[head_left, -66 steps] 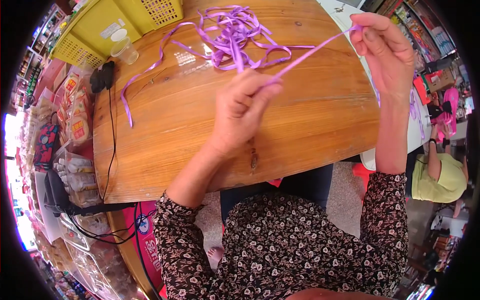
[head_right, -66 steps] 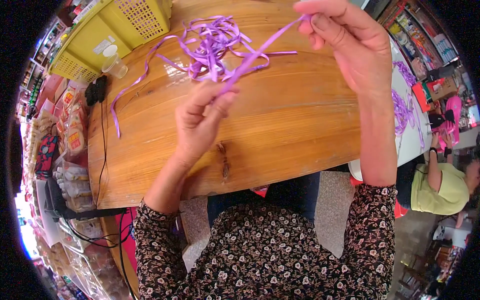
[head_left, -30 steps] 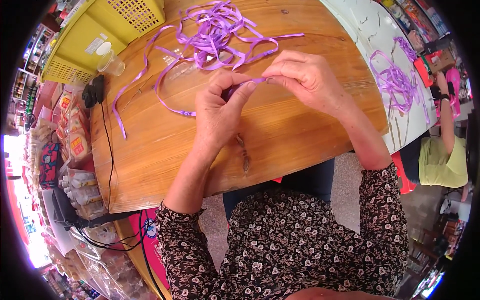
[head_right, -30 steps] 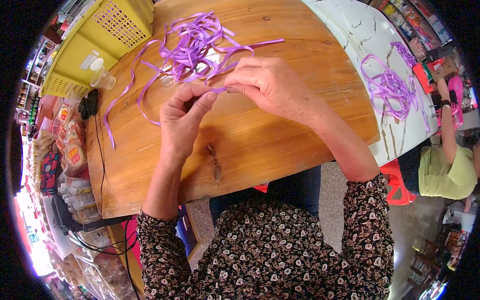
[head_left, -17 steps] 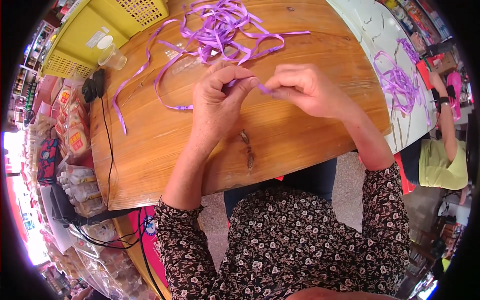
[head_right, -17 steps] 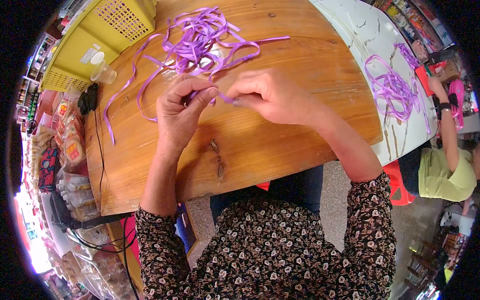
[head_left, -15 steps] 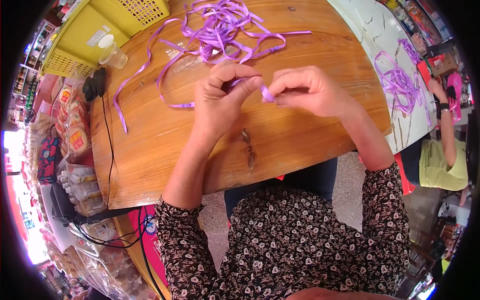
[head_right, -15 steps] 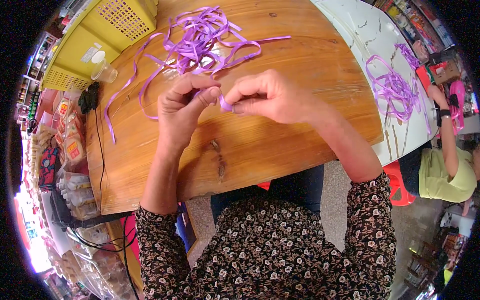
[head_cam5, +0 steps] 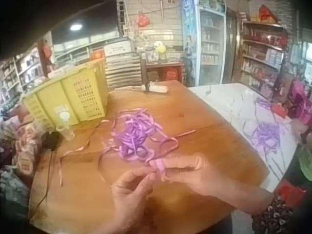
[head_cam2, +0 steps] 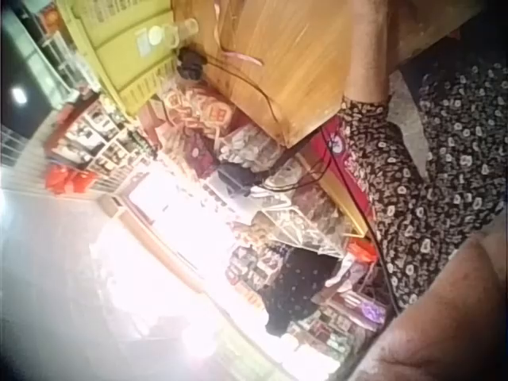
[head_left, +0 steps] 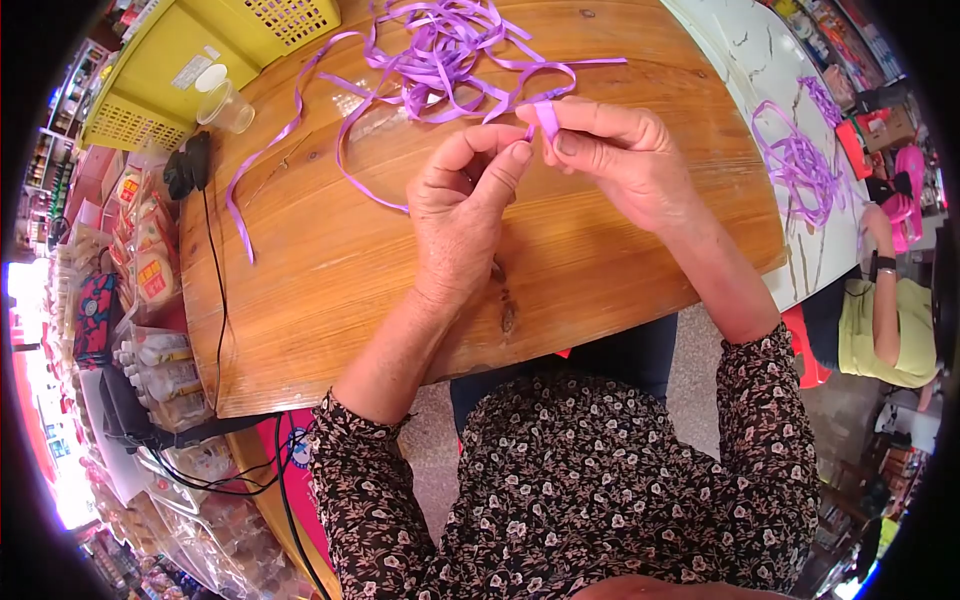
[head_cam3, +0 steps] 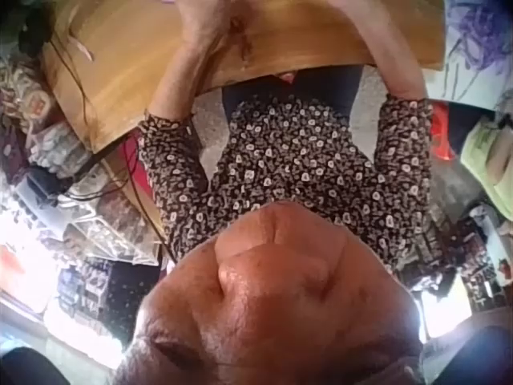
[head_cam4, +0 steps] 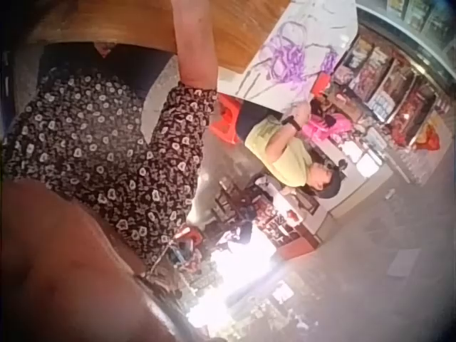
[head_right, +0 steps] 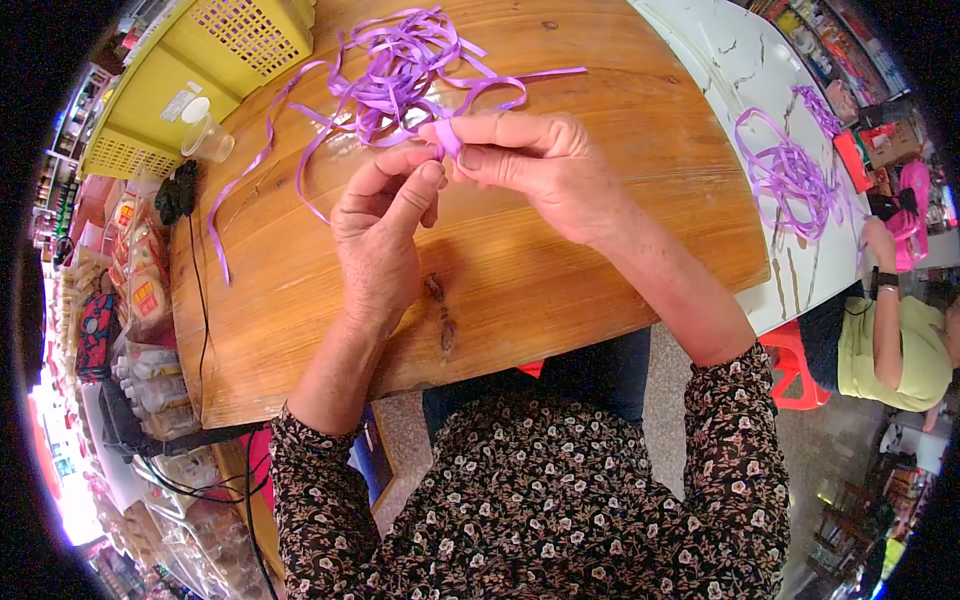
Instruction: The person ties knots in purple ribbons by hand, occasionally picking up the pile of ribbons to reorganize them on the wooden table.
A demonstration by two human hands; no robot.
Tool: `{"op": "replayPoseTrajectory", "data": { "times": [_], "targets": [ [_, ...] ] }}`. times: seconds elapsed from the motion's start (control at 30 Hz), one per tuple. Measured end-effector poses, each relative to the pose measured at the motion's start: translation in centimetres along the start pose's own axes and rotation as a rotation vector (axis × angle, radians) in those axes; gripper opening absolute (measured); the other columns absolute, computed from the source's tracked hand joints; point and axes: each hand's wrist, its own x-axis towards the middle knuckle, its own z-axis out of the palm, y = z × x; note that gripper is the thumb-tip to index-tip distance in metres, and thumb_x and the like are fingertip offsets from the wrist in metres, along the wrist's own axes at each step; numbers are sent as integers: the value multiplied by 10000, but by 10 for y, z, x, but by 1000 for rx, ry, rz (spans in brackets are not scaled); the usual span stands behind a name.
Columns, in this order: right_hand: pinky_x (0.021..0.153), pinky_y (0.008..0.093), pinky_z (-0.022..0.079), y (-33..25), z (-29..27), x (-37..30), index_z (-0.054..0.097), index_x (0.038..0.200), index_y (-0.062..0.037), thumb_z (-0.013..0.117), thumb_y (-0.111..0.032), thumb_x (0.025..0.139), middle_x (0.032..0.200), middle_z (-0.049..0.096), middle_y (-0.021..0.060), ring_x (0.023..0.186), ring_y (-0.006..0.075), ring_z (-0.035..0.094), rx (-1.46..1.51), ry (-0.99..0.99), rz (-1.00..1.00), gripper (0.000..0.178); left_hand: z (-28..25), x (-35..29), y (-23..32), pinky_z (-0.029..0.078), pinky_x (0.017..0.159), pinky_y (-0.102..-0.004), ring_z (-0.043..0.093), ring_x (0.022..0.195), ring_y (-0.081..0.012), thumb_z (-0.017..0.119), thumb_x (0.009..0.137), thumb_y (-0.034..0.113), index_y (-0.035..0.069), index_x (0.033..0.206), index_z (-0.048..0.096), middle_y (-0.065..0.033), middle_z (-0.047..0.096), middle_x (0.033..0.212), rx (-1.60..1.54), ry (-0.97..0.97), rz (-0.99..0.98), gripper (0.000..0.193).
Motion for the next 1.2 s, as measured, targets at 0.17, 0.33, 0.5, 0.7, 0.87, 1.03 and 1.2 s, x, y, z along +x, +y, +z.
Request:
{"op": "replayPoseTrajectory", "data": {
  "times": [0.17,0.33,0.5,0.7,0.87,1.03,1.2],
  "targets": [
    [768,240,486,4,2,1,605,1103,-18,572,-9,835,970,627,41,855,106,578,-202,62,-32,270,4,1,-2,423,709,-177,527,776,-45,612,822,-5,4,950,610,10,599,865,-5,45,72,128],
    [740,254,507,9,-2,3,617,1073,-20,601,41,796,951,636,58,857,136,597,-583,11,-314,284,8,-1,2,430,707,-180,526,770,-47,627,812,0,-11,946,609,0,604,878,0,40,19,135],
    [679,261,499,10,4,2,628,1007,-39,627,37,765,877,634,73,792,147,603,-931,53,-498,254,6,0,-7,422,674,-171,517,744,-38,647,804,27,-7,922,620,8,605,827,92,58,-5,126],
    [670,250,480,5,13,-2,605,928,-30,628,19,778,827,621,35,758,111,579,-886,109,-413,160,5,-4,0,401,626,-158,510,714,-31,615,825,35,3,887,619,18,600,806,39,81,-64,70],
    [748,239,463,0,5,0,593,962,-15,601,-6,818,902,608,26,847,89,561,-358,34,-16,144,2,-3,1,349,560,-157,459,636,-22,599,832,54,14,870,617,26,588,772,-126,56,-151,59],
    [800,238,451,3,3,0,597,1014,-15,572,3,835,927,605,48,905,105,561,-200,-61,4,182,-1,-4,4,282,507,-162,385,574,-13,600,825,69,19,871,613,35,567,737,-218,34,-236,68],
    [724,259,450,7,1,1,617,975,-1,612,11,749,877,608,65,824,157,579,-1011,-36,-536,226,1,-2,7,365,572,-164,465,650,-26,609,827,86,2,890,614,19,579,768,101,48,-225,106]
  ]
}}
